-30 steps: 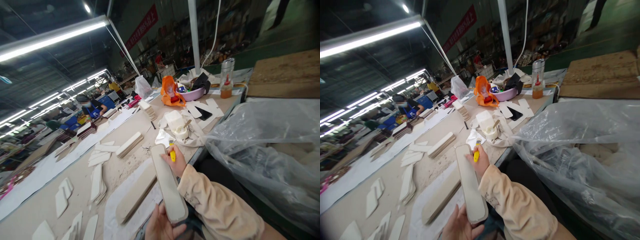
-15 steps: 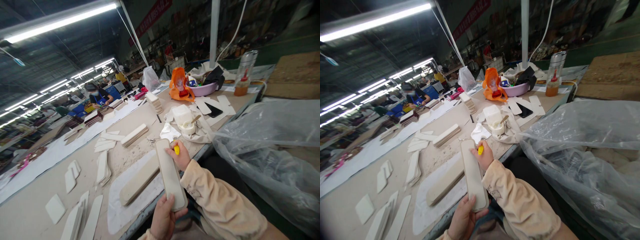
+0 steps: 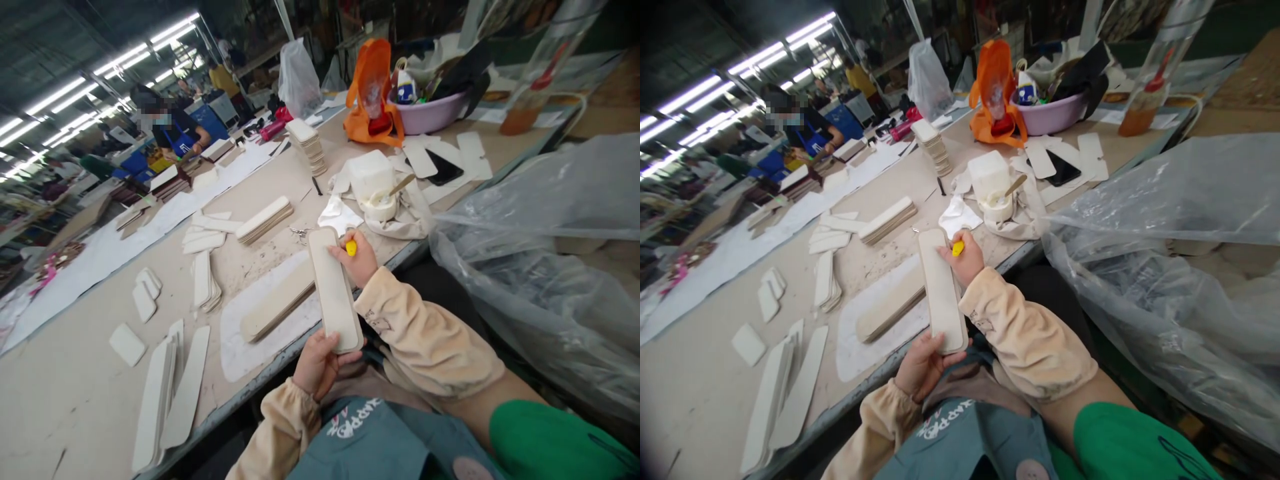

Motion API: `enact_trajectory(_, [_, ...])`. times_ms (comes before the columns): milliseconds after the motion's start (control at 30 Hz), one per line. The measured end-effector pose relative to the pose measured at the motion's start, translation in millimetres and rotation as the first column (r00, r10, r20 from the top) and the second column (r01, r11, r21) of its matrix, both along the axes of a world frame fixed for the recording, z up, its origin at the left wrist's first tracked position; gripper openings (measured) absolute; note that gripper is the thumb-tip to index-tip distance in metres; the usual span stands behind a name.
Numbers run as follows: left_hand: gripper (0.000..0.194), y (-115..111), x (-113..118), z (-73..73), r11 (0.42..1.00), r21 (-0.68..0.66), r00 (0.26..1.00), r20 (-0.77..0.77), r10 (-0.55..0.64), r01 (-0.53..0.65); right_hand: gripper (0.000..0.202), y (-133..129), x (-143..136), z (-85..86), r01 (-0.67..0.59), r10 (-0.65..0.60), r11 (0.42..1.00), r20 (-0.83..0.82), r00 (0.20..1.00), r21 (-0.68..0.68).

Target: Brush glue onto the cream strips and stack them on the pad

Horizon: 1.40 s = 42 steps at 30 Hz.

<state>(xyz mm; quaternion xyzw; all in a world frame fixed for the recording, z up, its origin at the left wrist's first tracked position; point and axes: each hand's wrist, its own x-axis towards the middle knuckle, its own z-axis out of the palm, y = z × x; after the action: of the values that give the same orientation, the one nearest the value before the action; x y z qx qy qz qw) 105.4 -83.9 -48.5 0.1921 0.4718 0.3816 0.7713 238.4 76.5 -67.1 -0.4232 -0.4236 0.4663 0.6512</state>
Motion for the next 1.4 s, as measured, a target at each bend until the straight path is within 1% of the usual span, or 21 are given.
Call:
enact_trajectory(100, [0.04, -1, 1, -3.7, 1.0, -0.004, 0.997, -0.068, 0.027, -0.028, 0.037, -1, -1, 1.7, -0.009, 0.01, 1.0, 0.033, 0.999, -0.013])
enact_trajectory(200, [0.04, -2, 3, -7.3, 0.998, -0.008, 0.994, -0.096, 0.058, -0.059, 0.038, -1, -1, 0.9, 0.0, 0.001, 1.0, 0.071, 0.997, -0.013])
enact_trajectory(333, [0.039, -4, 3, -11.0, 0.997, -0.009, 0.992, -0.107, 0.069, -0.071, 0.038, -1, -2, -0.5, -0.005, 0.006, 1.0, 0.087, 0.996, -0.006])
enact_trajectory(467, [0.038, -5, 3, -11.8, 0.996, -0.011, 0.993, -0.083, 0.082, -0.083, 0.039, -1, -2, 1.1, 0.001, 0.0, 1.0, 0.096, 0.995, -0.013])
enact_trajectory(667, [0.042, -7, 1, -11.3, 0.998, 0.016, 0.995, -0.069, 0.068, -0.067, 0.039, -2, -1, 1.4, 0.044, -0.044, 0.999, 0.117, 0.992, 0.001])
enact_trajectory(900, [0.04, -9, 2, -15.0, 0.996, 0.01, 0.989, -0.117, 0.094, -0.093, 0.038, -2, -2, 1.4, 0.039, -0.037, 0.999, 0.102, 0.994, -0.02])
enact_trajectory(1167, [0.043, -11, -1, -22.5, 0.998, 0.005, 0.98, -0.187, 0.067, -0.067, 0.035, -4, 0, 4.4, 0.069, -0.068, 0.998, 0.146, 0.987, -0.005])
enact_trajectory(1400, [0.046, -14, -2, -28.3, 0.999, 0.004, 0.978, -0.202, 0.045, -0.045, 0.036, -5, 1, 8.6, 0.095, -0.091, 0.995, 0.162, 0.982, -0.015])
